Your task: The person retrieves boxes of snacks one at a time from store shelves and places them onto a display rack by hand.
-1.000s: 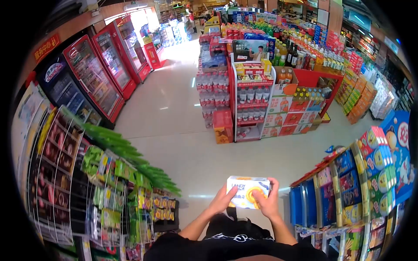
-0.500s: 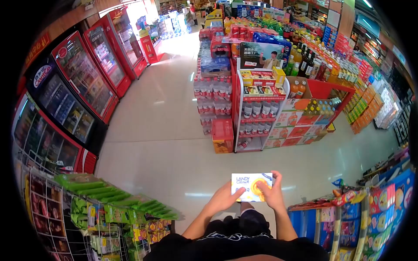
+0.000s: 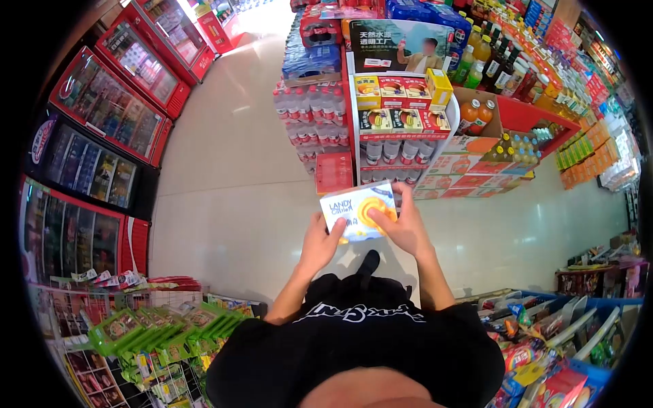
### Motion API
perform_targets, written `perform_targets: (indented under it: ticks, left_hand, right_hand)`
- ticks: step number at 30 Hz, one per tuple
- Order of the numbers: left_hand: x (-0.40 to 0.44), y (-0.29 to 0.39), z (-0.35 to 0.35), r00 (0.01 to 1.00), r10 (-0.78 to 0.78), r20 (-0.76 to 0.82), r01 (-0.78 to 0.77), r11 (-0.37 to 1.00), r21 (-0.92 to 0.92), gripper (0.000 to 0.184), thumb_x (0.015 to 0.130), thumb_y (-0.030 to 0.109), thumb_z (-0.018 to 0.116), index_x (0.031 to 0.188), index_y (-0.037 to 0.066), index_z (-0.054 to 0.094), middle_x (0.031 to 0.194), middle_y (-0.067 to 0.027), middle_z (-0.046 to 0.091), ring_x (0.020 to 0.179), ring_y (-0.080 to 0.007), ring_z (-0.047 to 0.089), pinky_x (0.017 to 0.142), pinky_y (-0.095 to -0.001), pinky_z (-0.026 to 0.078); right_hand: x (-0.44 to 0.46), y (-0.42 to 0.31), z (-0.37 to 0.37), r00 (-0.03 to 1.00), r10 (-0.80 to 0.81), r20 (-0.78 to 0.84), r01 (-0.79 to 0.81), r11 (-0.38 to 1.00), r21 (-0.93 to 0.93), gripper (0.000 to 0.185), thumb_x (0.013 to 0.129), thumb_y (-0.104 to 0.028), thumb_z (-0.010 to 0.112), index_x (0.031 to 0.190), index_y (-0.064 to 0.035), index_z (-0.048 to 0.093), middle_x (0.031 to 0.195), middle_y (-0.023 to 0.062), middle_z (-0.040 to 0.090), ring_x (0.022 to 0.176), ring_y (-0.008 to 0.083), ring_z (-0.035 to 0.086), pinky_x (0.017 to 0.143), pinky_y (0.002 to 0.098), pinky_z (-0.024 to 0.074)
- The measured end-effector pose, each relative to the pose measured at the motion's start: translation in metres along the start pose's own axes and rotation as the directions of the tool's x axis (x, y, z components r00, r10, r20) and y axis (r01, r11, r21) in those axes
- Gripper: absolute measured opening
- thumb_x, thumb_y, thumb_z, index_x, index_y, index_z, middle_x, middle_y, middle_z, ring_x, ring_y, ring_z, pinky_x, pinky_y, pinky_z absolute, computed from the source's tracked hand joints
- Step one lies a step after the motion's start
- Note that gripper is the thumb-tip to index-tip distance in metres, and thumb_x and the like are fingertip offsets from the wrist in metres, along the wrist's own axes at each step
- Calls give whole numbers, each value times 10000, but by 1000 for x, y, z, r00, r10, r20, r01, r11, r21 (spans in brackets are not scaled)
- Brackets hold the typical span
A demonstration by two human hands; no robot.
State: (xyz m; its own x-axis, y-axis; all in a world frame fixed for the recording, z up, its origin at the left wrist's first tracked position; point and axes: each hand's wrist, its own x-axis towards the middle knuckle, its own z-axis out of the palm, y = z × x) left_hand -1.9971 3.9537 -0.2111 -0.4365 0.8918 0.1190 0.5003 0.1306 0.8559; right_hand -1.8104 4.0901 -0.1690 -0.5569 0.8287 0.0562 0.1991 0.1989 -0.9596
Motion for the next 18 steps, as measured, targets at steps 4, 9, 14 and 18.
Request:
perform_targets:
  ticks: [4,9,14,18]
  left_hand:
    - [80,15,19,998,58,-33,-56,996,69,442,999,396,640,1243,29,667,1135,-216,611,1017,-352,608,854,-420,511]
    - [158,30,38,996,-50,71,45,997,69,507,996,376,654,1337,6,595,1156,-229,596,1001,-337,633,846,-433,531]
    - [230,23,65,985,71,158,-72,997,2,775,911,333,771,1481,-45,408,1263,-275,608,1141,-383,652,945,-442,530]
    - [288,26,64,978,79,194,-122,968,219,950,802,389,863,1491,-44,373,1300,-279,600,1184,-395,624,974,-460,518]
  right_hand:
    - [48,27,-36,960,-277,47,281,952,-121,957,853,-255,822,1561,52,256,1391,244,525,1199,334,599,1051,409,462]
    - [88,43,-60,992,103,66,-115,973,199,983,885,-161,791,1617,19,161,1493,190,478,1309,228,536,1035,333,483]
    - [150,66,-73,982,187,-32,-169,936,309,905,917,-108,751,1620,-10,190,1435,120,517,1214,170,556,895,292,529]
    - [200,71,-67,945,284,-160,-228,926,300,807,954,-157,731,1613,-88,271,1220,47,632,837,105,631,634,246,505]
